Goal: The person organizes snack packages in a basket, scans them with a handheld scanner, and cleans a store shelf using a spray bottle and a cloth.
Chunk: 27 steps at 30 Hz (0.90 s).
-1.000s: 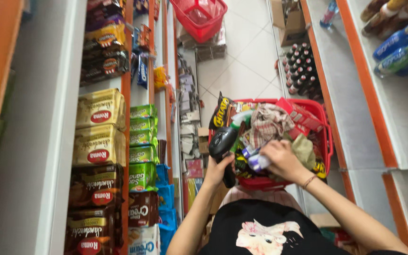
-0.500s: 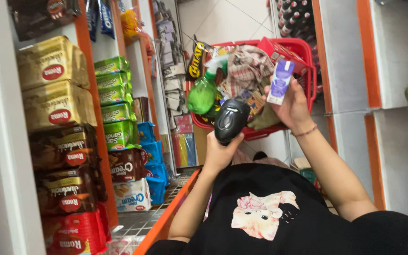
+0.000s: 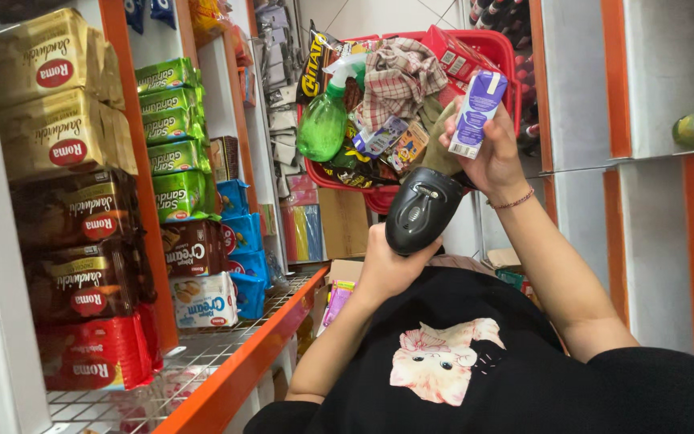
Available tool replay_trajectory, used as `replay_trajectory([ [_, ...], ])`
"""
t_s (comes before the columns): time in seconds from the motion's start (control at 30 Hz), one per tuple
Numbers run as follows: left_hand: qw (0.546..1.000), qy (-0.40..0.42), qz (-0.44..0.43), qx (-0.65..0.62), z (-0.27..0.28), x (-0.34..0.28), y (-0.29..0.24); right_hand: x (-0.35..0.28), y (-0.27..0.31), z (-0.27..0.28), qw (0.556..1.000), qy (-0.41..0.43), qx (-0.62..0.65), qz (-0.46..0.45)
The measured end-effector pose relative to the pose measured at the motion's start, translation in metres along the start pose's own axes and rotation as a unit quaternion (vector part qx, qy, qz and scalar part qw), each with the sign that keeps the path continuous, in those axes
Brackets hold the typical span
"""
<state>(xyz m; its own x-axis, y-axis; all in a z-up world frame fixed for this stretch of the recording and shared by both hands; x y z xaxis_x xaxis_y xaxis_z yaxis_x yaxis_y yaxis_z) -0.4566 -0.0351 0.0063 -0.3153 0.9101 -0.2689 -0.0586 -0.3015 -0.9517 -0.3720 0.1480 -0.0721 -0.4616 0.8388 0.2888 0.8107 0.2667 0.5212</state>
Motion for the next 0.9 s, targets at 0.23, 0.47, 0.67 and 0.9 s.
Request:
replay_trajectory([
  [0.23, 1.000, -0.001, -0.011, 0.008, -0.006, -0.008, -0.006, -0.001, 0.008, 0.002, 1.000, 0.004, -0.025, 0.009],
  [0.47, 0.999, 0.041, 0.034, -0.013, -0.005, 0.017, 0.021, 0.003, 0.012, 0.002, 0.999, -0.040, -0.005, 0.005],
  [0.67, 0.963, 0.129, 0.074, -0.225, -0.004, 0.065, 0.027, -0.004, 0.027, 0.006, 0.967, -0.030, -0.236, 0.091],
  [0.9, 0.979, 0.196, -0.001, -0.063, -0.044, 0.114, 0.010, -0.044, 0.077, 0.028, 0.920, -0.119, -0.336, 0.162],
])
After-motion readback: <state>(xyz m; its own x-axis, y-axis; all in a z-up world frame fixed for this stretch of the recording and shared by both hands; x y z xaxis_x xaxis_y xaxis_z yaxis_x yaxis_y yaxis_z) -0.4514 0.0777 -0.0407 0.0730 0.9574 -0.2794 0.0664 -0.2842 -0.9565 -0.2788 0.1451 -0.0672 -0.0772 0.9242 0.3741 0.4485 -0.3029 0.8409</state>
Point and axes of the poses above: each hand's wrist, its own x-axis towards the middle knuckle, its own z-axis out of the back of the hand, y = z × x, the point moved 9 cm from there along x, towards the middle knuckle, and after that the axes turned 15 degrees about z, right-handed, at the moved point
